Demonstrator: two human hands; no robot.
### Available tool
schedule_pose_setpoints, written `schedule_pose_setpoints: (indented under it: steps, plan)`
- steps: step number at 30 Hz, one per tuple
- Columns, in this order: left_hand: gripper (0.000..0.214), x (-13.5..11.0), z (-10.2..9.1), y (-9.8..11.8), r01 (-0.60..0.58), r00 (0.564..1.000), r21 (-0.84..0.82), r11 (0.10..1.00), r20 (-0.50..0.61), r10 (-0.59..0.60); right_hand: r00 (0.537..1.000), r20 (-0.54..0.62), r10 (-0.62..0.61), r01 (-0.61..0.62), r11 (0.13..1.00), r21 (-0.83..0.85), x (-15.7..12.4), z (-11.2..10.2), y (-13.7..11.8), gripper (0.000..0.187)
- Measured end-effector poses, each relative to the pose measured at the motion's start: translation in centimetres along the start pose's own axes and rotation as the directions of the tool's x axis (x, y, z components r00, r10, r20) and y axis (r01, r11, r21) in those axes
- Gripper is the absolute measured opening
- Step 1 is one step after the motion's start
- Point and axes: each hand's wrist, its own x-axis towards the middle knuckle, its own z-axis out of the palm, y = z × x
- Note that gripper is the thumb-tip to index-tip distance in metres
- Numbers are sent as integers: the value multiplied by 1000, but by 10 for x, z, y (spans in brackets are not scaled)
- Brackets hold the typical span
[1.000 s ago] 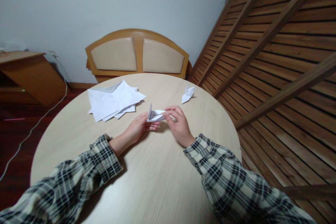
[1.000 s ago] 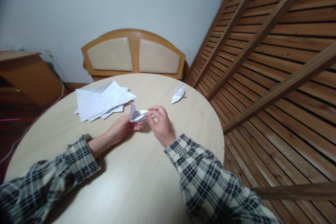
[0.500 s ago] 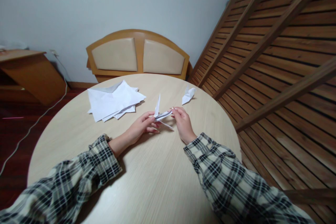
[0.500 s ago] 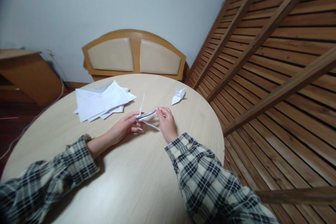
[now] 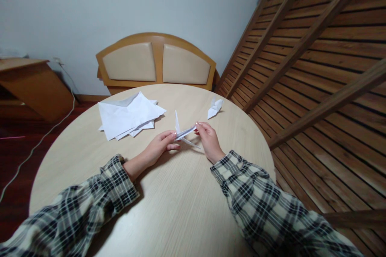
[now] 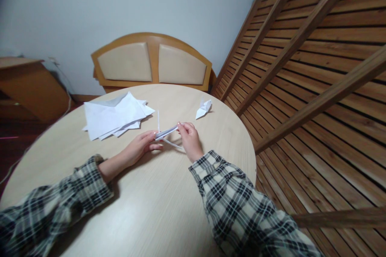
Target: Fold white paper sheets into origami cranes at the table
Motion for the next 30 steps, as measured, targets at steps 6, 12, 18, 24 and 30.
schedule_pose_setpoints:
  steps: [6,12,18,24,30]
  plan:
    - [30,3,0,-1,-29,996,-47,998,-85,25,977,-85,-196,172,958,-232,-1,-3,-6,30]
    - [28,5,1,0,-58,987,-125,990,-157,38,821,139,-554,530,648,-548,-15,-2,-35,15]
    - [27,5,1,-2,-106,983,-95,990,-160,90,792,462,-400,610,559,-562,-24,8,-35,14]
    - [26,2,0,3,-167,977,133,977,-113,182,847,381,-371,530,640,-556,-22,7,-36,15]
    - [18,0,2,8,-250,953,321,913,-84,291,892,283,-353,451,740,-499,-22,8,-33,11]
